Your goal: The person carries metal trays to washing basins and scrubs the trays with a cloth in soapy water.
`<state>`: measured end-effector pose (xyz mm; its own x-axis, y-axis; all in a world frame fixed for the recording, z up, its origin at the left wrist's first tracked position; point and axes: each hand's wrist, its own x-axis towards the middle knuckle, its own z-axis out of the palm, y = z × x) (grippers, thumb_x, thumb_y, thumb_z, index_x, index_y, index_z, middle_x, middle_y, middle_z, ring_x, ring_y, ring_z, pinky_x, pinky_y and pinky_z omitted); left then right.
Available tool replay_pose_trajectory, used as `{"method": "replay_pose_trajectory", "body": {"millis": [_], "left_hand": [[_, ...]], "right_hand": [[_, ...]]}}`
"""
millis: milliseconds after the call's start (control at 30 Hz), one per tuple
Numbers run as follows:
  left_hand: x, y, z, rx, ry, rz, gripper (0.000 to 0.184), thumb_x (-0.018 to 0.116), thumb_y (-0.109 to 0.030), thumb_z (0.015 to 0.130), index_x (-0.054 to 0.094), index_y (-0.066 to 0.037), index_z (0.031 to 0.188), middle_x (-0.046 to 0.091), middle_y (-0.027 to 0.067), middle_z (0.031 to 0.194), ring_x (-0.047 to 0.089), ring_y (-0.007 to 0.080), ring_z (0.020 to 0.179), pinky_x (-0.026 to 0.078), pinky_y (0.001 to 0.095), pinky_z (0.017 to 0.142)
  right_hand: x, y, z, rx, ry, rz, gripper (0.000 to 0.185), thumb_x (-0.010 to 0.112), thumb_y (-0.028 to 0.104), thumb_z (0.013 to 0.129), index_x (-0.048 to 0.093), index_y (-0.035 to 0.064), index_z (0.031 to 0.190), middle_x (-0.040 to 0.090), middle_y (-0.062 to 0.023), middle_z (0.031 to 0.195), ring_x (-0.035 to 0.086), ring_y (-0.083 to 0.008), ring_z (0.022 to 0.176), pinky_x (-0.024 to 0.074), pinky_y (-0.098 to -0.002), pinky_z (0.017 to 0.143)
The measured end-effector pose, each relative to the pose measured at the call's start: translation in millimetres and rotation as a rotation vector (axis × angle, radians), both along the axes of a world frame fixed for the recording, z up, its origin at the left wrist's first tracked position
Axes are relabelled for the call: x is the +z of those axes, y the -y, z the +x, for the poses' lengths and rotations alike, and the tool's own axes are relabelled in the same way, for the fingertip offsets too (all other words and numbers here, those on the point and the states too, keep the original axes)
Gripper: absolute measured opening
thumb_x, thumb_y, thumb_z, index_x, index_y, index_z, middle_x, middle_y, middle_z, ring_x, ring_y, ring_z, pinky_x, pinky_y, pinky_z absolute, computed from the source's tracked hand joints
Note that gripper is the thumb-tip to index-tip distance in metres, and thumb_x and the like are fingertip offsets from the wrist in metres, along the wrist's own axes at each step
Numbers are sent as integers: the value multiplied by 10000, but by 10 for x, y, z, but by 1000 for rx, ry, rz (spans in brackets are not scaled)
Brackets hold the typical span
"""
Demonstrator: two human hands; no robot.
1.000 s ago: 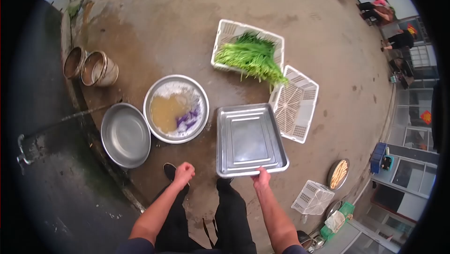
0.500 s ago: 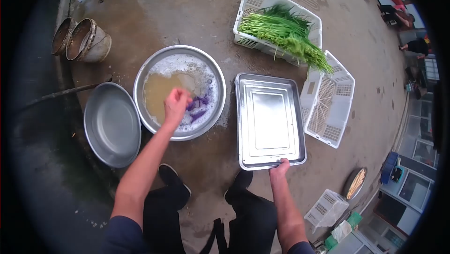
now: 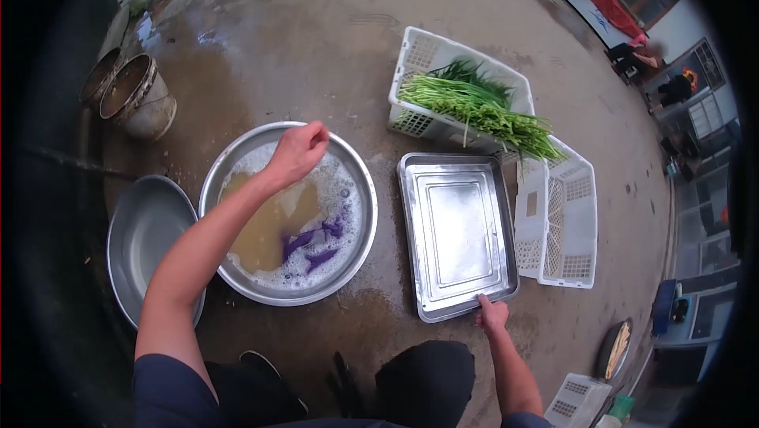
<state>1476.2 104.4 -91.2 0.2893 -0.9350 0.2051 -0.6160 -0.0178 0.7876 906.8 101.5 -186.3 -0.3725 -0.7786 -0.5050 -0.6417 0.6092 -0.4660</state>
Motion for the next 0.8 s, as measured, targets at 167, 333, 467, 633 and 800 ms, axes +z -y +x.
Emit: {"method": "replay_pose_trajectory", "body": {"millis": [167, 333, 467, 633, 800], "left_hand": [[-32, -275, -114, 10, -156, 61, 86, 544, -79, 814, 565, 1, 837, 598, 85, 691, 605, 143, 641, 472, 299, 597], [-34, -259, -237, -14, -303, 104, 74, 545, -64, 808, 568, 4, 825, 617, 52, 722, 625, 121, 623, 492, 261, 576], [-27, -139, -392, -13, -368, 160, 71, 547, -67, 814, 572, -3, 832, 621, 49, 741, 626, 121, 624, 497, 261, 580], [-107, -34, -627, -94, -376, 297, 66, 563, -85, 847, 565, -34, 889, 619, 42, 805, 621, 111, 663, 497, 254, 608], [-13, 66, -883, -78, -420, 415, 151, 568, -184, 880, 581, -43, 932, 622, 28, 875, 605, 101, 763, 493, 260, 651]], "right_hand": [[-39, 22, -41, -121, 50, -20, 361, 758, 233, 755, 511, 5, 625, 524, -85, 522, 488, -175, 378, 352, -340, 325], [-64, 20, -7, -358, 187, -78, 271, 750, 132, 728, 512, 41, 636, 478, -42, 517, 417, -152, 370, 305, -338, 336], [65, 31, -192, -389, 391, -297, 131, 656, 54, 705, 543, 17, 762, 498, -31, 570, 449, -149, 423, 348, -326, 383], [246, 84, -428, -496, 599, -300, 134, 589, -1, 697, 539, -15, 821, 570, -65, 778, 562, -186, 663, 453, -327, 564], [163, -82, -735, -571, 855, -361, 350, 520, -63, 640, 539, -87, 988, 596, -123, 950, 595, -245, 864, 495, -364, 781]]}}
